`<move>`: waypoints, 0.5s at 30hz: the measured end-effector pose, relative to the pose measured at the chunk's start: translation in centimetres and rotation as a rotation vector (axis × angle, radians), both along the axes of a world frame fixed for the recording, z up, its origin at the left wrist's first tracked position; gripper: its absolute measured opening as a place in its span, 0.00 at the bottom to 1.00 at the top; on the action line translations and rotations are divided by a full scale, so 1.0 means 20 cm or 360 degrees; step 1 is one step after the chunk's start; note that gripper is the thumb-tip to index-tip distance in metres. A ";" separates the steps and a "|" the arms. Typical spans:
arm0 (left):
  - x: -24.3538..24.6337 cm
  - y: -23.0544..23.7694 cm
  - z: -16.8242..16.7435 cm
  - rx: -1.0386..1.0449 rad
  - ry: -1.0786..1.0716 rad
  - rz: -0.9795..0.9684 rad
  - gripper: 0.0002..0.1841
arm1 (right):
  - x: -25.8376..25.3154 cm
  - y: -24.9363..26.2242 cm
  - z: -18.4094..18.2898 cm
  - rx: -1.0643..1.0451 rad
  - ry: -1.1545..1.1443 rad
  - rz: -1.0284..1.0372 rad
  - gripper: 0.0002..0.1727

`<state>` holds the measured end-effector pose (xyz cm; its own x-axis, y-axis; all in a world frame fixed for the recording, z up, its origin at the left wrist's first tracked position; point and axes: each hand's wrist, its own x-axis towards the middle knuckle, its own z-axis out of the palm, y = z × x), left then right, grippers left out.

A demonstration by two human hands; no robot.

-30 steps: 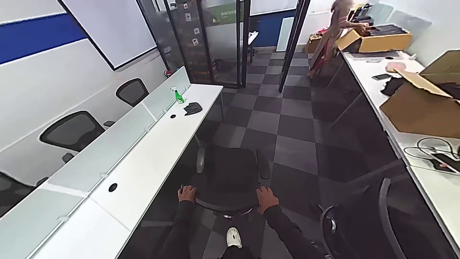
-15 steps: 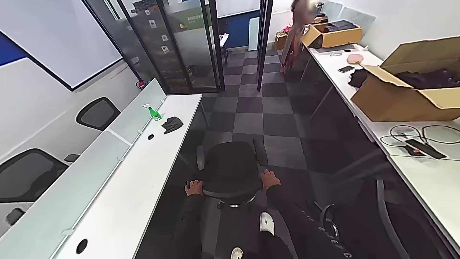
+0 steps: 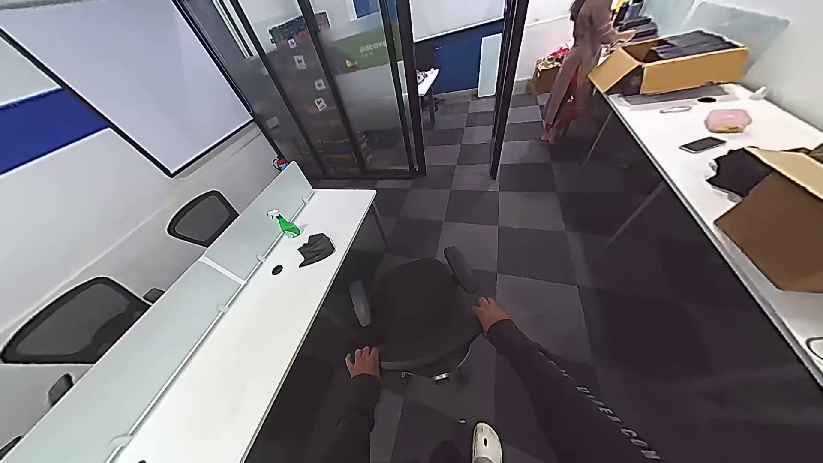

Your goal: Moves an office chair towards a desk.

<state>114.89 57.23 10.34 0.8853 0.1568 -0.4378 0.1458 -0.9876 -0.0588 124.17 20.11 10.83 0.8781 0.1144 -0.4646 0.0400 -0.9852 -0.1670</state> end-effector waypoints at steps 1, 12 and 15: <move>0.04 -0.02 0.01 0.0008 0.0004 0.0007 0.34 | 0.08 -0.02 0.00 -0.0002 -0.0010 0.0024 0.35; 0.69 -0.29 0.06 -0.0023 0.0454 0.0143 0.29 | 0.99 0.06 0.04 0.0035 -0.0228 -0.0608 0.38; 0.88 -0.39 0.11 -0.0027 0.0622 0.0128 0.26 | 1.25 0.13 0.07 -0.0063 -0.0061 -0.0644 0.40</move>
